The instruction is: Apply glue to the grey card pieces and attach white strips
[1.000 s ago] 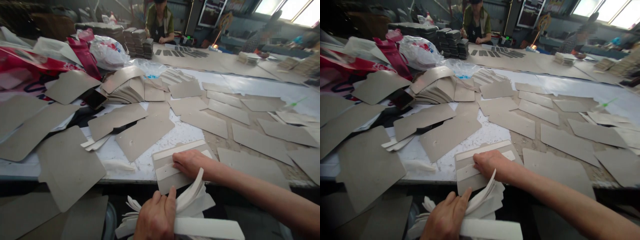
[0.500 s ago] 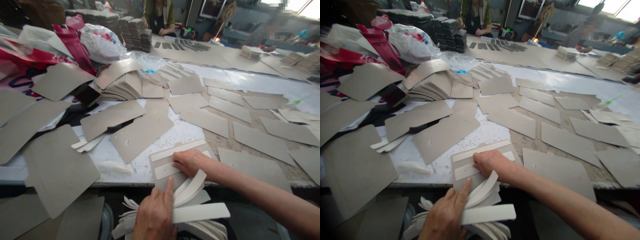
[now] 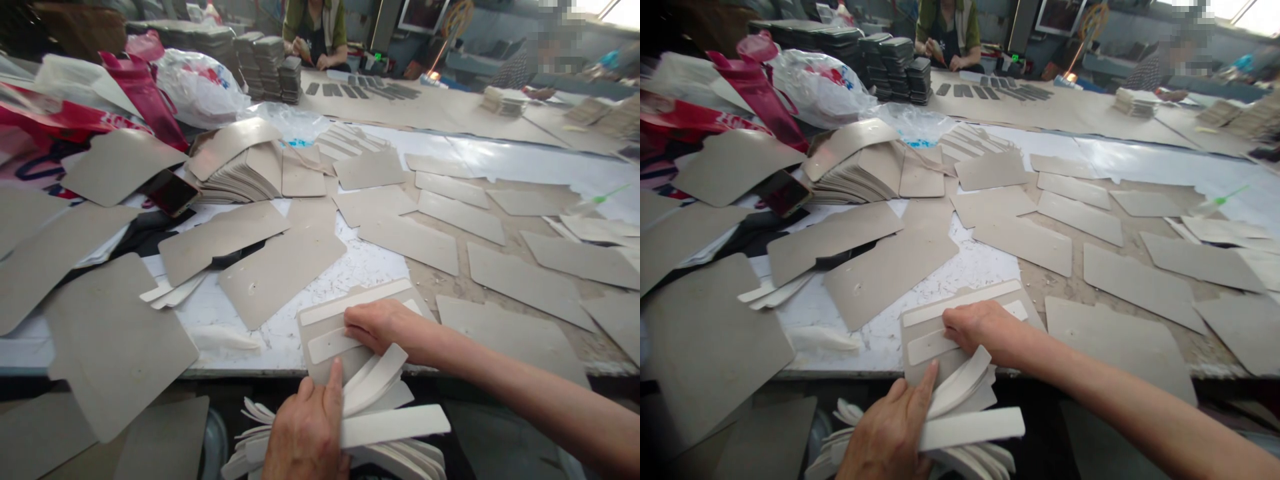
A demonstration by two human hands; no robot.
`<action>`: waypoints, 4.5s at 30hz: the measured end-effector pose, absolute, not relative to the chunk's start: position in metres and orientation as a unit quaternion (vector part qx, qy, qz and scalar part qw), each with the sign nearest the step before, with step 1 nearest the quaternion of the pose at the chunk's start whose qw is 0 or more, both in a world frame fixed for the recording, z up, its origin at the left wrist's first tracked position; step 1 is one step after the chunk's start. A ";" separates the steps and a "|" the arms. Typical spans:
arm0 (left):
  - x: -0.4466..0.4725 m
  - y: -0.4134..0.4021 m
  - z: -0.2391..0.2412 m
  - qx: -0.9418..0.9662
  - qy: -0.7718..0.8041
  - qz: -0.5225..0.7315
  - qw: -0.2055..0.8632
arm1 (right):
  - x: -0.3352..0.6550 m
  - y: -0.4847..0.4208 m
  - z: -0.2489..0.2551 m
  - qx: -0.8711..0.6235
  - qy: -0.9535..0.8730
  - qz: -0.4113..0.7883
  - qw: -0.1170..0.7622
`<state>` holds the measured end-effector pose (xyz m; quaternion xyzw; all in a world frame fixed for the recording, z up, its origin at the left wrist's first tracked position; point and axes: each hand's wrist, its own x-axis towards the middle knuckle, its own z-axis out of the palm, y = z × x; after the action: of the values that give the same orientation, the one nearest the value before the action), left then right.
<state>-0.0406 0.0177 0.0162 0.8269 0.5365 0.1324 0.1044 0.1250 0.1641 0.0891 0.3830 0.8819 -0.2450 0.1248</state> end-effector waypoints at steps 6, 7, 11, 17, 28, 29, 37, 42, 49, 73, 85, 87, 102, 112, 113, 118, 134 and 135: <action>-0.041 0.019 0.017 0.830 0.534 0.138 0.076 | 0.140 0.144 0.112 0.249 0.931 -0.264 0.028; -0.041 0.020 0.017 0.833 0.531 0.141 0.067 | 0.140 0.142 0.113 0.247 0.929 -0.275 0.027; -0.042 0.021 0.015 0.836 0.526 0.156 0.033 | 0.133 0.141 0.109 0.301 0.898 -0.317 0.050; -0.042 0.020 0.013 0.834 0.532 0.141 0.047 | 0.121 0.157 0.093 0.405 0.859 -0.298 0.094; -0.041 0.021 0.013 0.834 0.529 0.151 0.042 | 0.121 0.161 0.083 0.434 0.845 -0.298 0.094; -0.041 0.021 0.013 0.833 0.531 0.148 0.040 | 0.121 0.162 0.082 0.435 0.844 -0.299 0.094; -0.041 0.021 0.014 0.833 0.531 0.151 0.044 | 0.122 0.163 0.080 0.436 0.844 -0.296 0.100; -0.041 0.022 0.015 0.834 0.528 0.154 0.034 | 0.120 0.163 0.079 0.439 0.843 -0.292 0.105; -0.041 0.022 0.012 0.833 0.529 0.157 0.027 | 0.119 0.162 0.079 0.440 0.847 -0.278 0.107; -0.045 0.022 0.012 0.848 0.516 0.114 0.028 | 0.122 0.163 0.078 0.414 0.861 -0.270 0.122; -0.046 0.023 0.015 0.848 0.516 0.116 0.041 | 0.125 0.168 0.078 0.401 0.858 -0.299 0.118; -0.045 0.023 0.016 0.845 0.520 0.116 0.042 | 0.126 0.169 0.078 0.402 0.856 -0.305 0.113; -0.043 0.022 0.015 0.839 0.527 0.128 0.042 | 0.127 0.169 0.076 0.412 0.848 -0.317 0.101; -0.044 0.023 0.017 0.840 0.524 0.131 0.052 | 0.126 0.165 0.072 0.420 0.851 -0.300 0.097; -0.044 0.022 0.017 0.840 0.524 0.132 0.052 | 0.126 0.165 0.072 0.420 0.850 -0.303 0.095; -0.043 0.022 0.016 0.839 0.525 0.130 0.052 | 0.126 0.166 0.072 0.422 0.840 -0.332 0.078; -0.042 0.019 0.020 0.831 0.538 0.124 0.075 | 0.135 0.182 0.070 0.413 0.750 -0.516 0.019; -0.042 0.019 0.020 0.830 0.539 0.123 0.076 | 0.134 0.182 0.070 0.413 0.754 -0.510 0.023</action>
<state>-0.0417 0.0189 0.0202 0.8297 0.5392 0.1230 0.0756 0.1338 0.1815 0.0701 0.4128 0.7540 -0.5104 0.0228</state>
